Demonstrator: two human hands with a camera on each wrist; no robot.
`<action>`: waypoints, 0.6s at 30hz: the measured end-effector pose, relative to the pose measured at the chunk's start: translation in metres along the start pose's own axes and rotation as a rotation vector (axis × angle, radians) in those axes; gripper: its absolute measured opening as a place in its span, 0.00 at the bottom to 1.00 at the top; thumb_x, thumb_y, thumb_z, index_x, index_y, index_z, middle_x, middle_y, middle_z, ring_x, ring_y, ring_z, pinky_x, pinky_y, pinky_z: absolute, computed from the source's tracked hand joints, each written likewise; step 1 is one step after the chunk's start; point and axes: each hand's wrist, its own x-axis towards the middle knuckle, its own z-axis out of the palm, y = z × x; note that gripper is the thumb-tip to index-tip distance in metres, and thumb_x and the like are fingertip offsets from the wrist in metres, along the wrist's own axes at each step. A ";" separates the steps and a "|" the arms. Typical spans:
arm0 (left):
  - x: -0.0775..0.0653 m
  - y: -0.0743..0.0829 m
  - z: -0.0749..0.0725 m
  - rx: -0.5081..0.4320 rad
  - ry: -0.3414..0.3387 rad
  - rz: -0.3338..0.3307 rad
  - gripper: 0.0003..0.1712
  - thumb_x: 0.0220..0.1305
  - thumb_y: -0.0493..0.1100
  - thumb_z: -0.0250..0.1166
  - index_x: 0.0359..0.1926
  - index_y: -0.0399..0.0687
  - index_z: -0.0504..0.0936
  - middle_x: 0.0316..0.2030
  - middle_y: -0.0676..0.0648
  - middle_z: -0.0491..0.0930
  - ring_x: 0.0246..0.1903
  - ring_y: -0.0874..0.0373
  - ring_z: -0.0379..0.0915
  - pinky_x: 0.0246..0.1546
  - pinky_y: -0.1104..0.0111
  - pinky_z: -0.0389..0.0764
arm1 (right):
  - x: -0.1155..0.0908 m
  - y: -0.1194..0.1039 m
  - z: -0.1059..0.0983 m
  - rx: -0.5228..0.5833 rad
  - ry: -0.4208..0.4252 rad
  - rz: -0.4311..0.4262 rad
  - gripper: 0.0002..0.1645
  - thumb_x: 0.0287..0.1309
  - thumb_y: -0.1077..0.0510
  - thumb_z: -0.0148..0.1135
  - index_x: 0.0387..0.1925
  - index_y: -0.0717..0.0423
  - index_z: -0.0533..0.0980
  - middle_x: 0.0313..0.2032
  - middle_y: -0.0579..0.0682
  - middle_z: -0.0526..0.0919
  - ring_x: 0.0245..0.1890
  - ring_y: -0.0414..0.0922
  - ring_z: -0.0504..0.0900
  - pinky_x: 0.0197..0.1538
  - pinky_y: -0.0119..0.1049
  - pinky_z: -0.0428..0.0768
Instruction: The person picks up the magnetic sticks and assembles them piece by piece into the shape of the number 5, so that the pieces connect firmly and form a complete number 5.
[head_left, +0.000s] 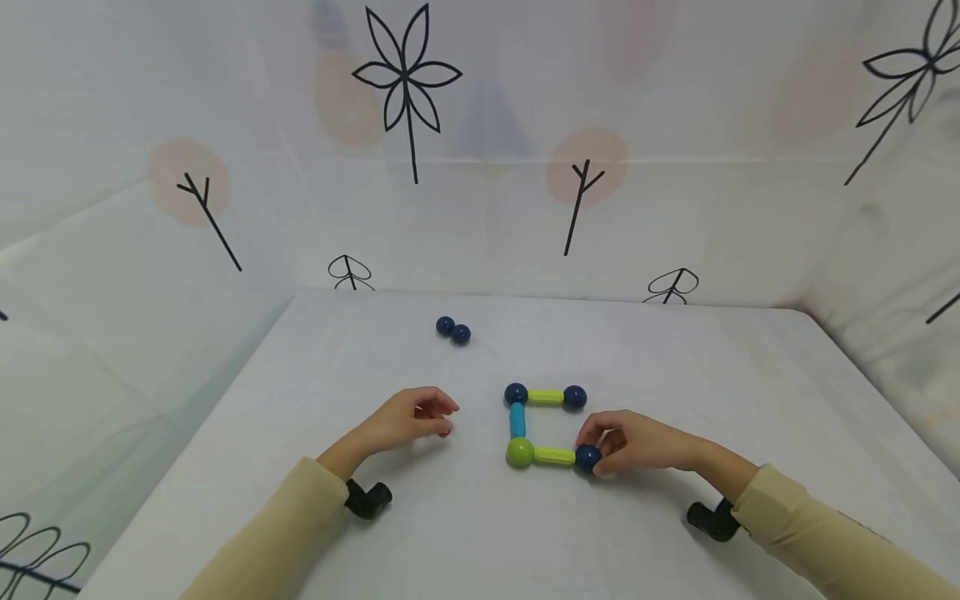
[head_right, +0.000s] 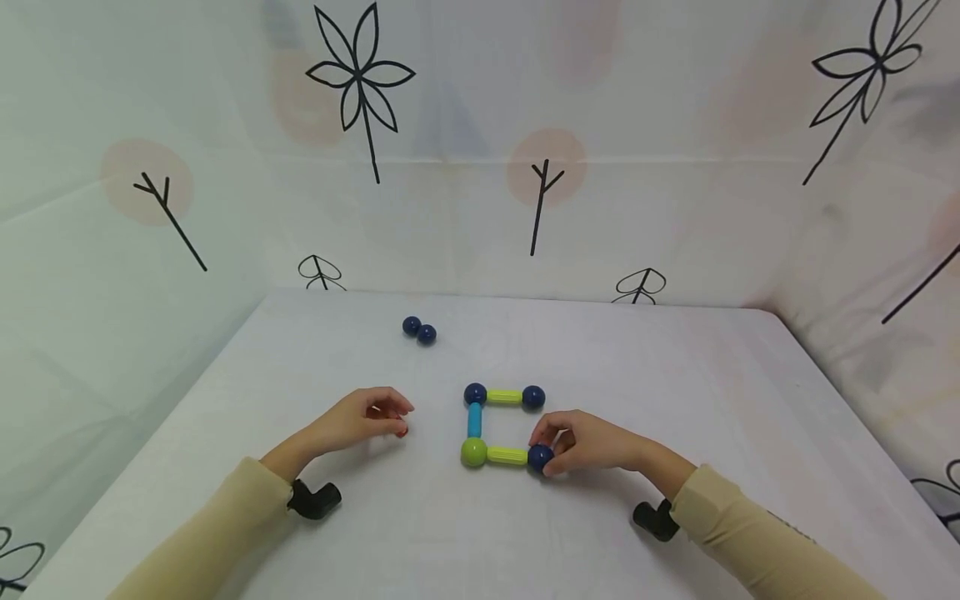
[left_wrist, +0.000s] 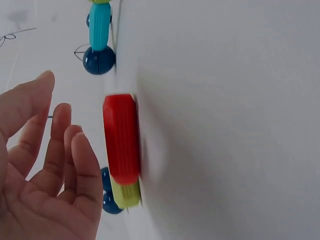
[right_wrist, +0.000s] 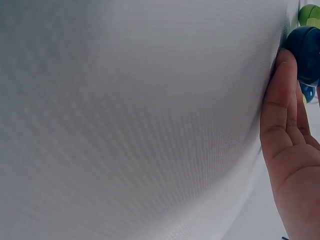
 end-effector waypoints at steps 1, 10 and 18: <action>-0.001 -0.002 -0.001 0.006 0.008 0.007 0.13 0.59 0.41 0.66 0.46 0.45 0.79 0.32 0.52 0.79 0.34 0.56 0.74 0.33 0.66 0.74 | 0.000 0.000 0.000 0.003 -0.001 -0.008 0.18 0.51 0.61 0.67 0.44 0.56 0.74 0.42 0.52 0.75 0.37 0.49 0.75 0.38 0.34 0.76; -0.008 -0.012 -0.009 0.132 0.073 -0.006 0.13 0.58 0.41 0.67 0.45 0.50 0.81 0.43 0.54 0.76 0.42 0.56 0.70 0.46 0.62 0.73 | 0.000 0.001 0.000 0.018 0.001 -0.008 0.18 0.51 0.62 0.67 0.45 0.57 0.74 0.41 0.52 0.75 0.37 0.49 0.75 0.38 0.33 0.76; -0.007 -0.010 -0.010 0.207 0.047 0.049 0.15 0.57 0.38 0.67 0.47 0.45 0.81 0.45 0.51 0.78 0.45 0.55 0.70 0.49 0.59 0.72 | 0.000 -0.001 0.001 0.024 0.005 -0.004 0.18 0.51 0.62 0.67 0.44 0.58 0.74 0.41 0.53 0.75 0.37 0.49 0.74 0.38 0.33 0.76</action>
